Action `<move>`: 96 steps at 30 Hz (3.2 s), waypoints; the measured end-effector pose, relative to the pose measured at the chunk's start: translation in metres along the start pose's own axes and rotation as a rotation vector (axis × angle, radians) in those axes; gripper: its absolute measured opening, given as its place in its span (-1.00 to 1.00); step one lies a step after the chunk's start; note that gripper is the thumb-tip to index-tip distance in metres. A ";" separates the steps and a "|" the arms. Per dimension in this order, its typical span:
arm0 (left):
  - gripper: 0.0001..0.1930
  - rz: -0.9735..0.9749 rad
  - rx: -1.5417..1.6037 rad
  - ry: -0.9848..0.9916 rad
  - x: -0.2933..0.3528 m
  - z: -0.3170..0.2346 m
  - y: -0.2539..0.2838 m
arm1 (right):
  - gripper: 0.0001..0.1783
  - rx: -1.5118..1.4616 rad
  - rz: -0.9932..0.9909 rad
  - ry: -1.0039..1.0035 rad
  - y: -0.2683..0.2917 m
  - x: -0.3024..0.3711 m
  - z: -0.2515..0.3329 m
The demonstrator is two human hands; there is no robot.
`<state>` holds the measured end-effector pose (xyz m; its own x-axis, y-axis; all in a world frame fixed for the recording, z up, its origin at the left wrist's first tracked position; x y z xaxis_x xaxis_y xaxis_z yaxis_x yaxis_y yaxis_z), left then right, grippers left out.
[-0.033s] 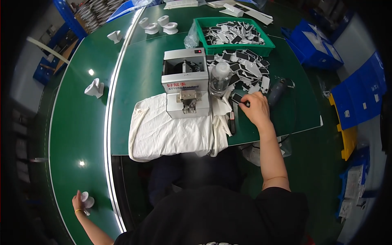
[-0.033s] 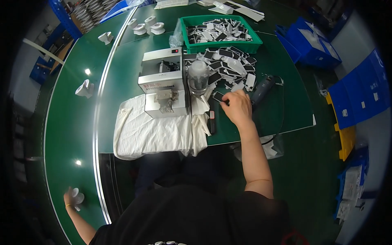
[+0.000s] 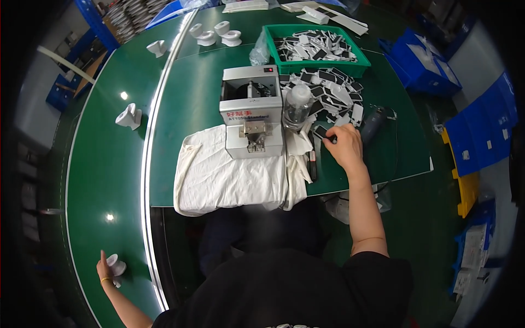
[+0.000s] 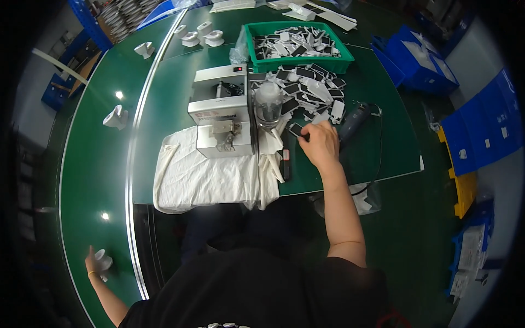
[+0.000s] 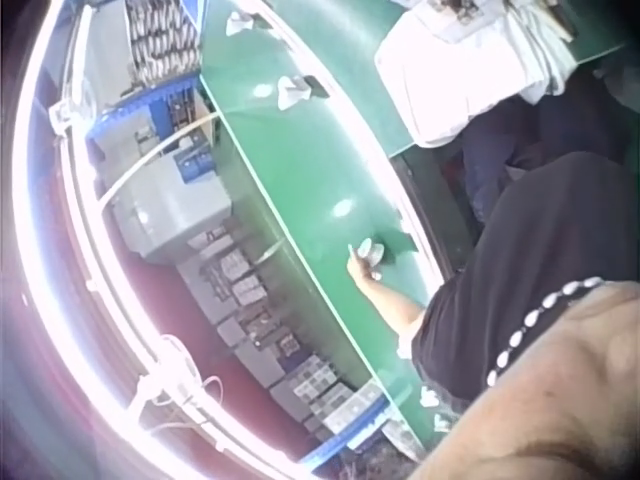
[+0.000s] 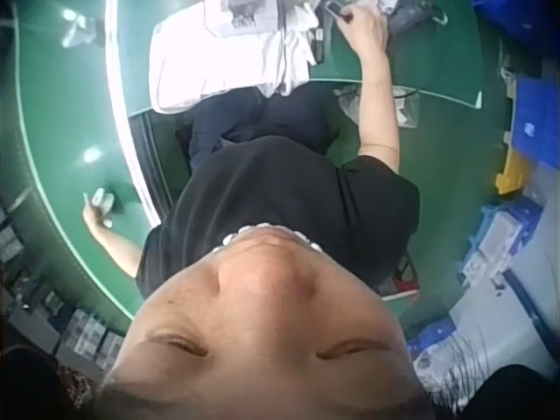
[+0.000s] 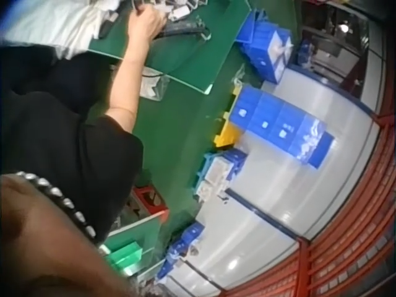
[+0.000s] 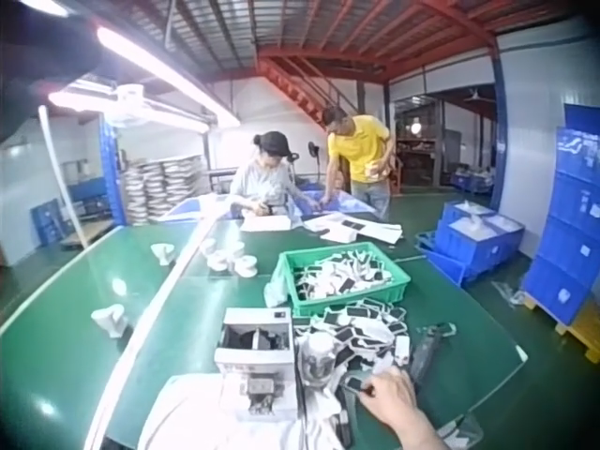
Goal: The person assembles small plastic housing components by hand, securing them with screws using an electric screwdriver at a factory workstation.
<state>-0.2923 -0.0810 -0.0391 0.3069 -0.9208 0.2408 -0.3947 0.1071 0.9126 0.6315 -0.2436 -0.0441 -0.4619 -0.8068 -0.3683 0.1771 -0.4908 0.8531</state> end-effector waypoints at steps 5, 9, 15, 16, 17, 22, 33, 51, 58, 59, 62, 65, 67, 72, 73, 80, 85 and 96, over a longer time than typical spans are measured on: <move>-0.18 -0.119 0.550 0.067 0.058 -0.070 -0.019 | -0.78 0.169 -0.086 -0.118 -0.007 0.000 -0.009; -0.48 0.208 0.651 0.085 0.096 -0.094 -0.012 | -0.76 -0.003 -0.237 -0.059 -0.008 0.000 -0.028; -0.38 0.342 0.774 -0.078 0.112 -0.108 -0.026 | -0.77 -0.678 -0.362 -0.259 0.029 0.003 0.007; -0.32 0.377 0.761 -0.174 0.107 -0.116 -0.031 | -0.78 -0.827 -0.416 -0.224 0.035 0.005 0.018; -0.32 0.383 0.767 -0.183 0.108 -0.138 -0.039 | -0.78 -0.969 -0.470 -0.188 0.041 0.008 0.027; -0.29 0.392 0.927 -0.544 0.132 -0.269 -0.076 | -0.74 -1.195 -0.196 -0.058 0.046 0.016 0.081; -0.21 0.151 0.735 -1.376 0.243 -0.499 -0.199 | -0.71 -1.381 0.153 0.034 0.046 0.044 0.195; -0.14 0.026 0.619 -1.378 0.257 -0.492 -0.203 | -0.57 -0.656 0.077 0.385 0.022 0.051 0.191; -0.16 0.586 0.968 -1.233 0.253 -0.489 -0.193 | -0.28 -1.560 0.510 -0.046 0.009 0.056 0.185; -0.18 0.523 0.909 -1.219 0.254 -0.490 -0.192 | -0.29 -1.553 0.515 -0.042 0.010 0.055 0.184; -0.23 0.652 1.074 -1.152 0.256 -0.490 -0.197 | -0.33 -1.494 0.499 0.005 0.011 0.056 0.182; -0.27 0.764 1.150 -1.096 0.259 -0.494 -0.193 | -0.36 -1.394 0.442 0.029 0.007 0.060 0.181; -0.30 0.807 1.150 -1.074 0.260 -0.495 -0.195 | -0.37 -1.348 0.409 0.012 0.006 0.064 0.182; -0.35 0.812 1.250 -1.011 0.267 -0.492 -0.201 | -0.38 -1.311 0.349 -0.011 0.008 0.068 0.184; -0.35 0.815 1.250 -1.011 0.268 -0.493 -0.201 | -0.39 -1.301 0.347 -0.008 0.008 0.068 0.183; 0.19 0.477 0.732 -1.420 0.265 -0.496 -0.210 | -0.46 -1.288 0.500 -0.181 0.006 0.066 0.161; 0.22 0.669 0.791 -1.202 0.259 -0.485 -0.229 | -0.58 -0.734 -0.085 -0.301 0.030 0.025 0.056; 0.24 0.438 0.671 -1.266 0.259 -0.479 -0.235 | -0.47 -0.906 -0.115 -0.861 0.024 0.014 -0.107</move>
<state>0.2948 -0.1646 -0.0331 -0.7323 -0.6060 -0.3108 -0.6756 0.5889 0.4436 0.7226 -0.3017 -0.0683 -0.8707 -0.4357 0.2280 0.4730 -0.8689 0.1458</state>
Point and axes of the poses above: each hand's wrist, its own x-axis away from the middle knuckle, its own y-axis out of the back of the hand, z = x × y, the point moved 1 cm from there along -x, towards the middle knuckle, and after that the axes turned 3 degrees about z, right-handed, at the moved point
